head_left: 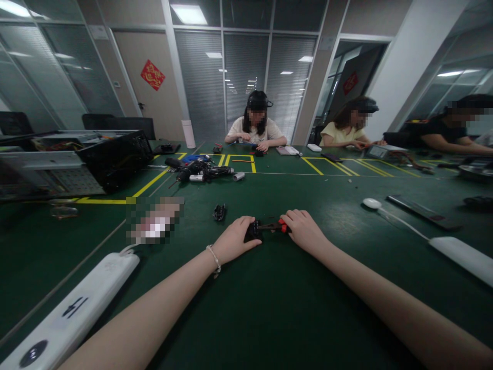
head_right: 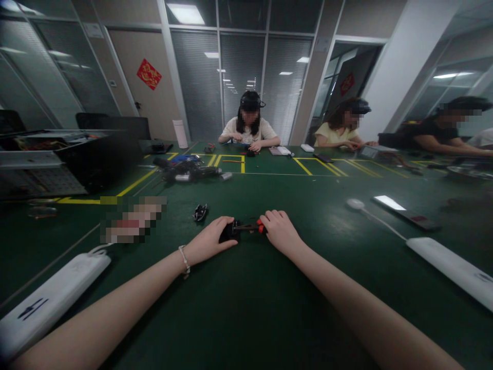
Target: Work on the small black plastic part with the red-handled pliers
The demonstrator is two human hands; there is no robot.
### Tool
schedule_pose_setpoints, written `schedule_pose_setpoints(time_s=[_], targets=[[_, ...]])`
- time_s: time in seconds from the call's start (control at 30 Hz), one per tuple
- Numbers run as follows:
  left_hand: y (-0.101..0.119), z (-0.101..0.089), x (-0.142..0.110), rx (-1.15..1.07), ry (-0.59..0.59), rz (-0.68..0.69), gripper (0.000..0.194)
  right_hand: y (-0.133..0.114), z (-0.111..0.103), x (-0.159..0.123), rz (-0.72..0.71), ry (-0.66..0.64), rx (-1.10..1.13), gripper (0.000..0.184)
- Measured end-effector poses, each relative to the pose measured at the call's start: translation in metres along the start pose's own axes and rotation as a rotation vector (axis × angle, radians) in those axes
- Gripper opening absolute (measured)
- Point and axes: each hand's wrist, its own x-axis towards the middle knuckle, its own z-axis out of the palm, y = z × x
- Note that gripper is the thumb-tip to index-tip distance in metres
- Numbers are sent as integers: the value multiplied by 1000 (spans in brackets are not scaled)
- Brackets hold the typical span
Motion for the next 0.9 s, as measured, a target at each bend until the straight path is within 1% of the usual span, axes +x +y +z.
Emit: schedule_pose_setpoints(time_s=[0.23, 0.5, 0.9], targets=[[1, 1, 0, 13, 26, 25, 53, 1, 3, 1, -1, 6, -17, 34], [0, 0, 0, 15, 8, 14, 54, 1, 2, 0, -8, 11, -12, 34], [-2, 1, 1, 5, 19, 27, 54, 1, 1, 0, -7, 3, -14, 35]])
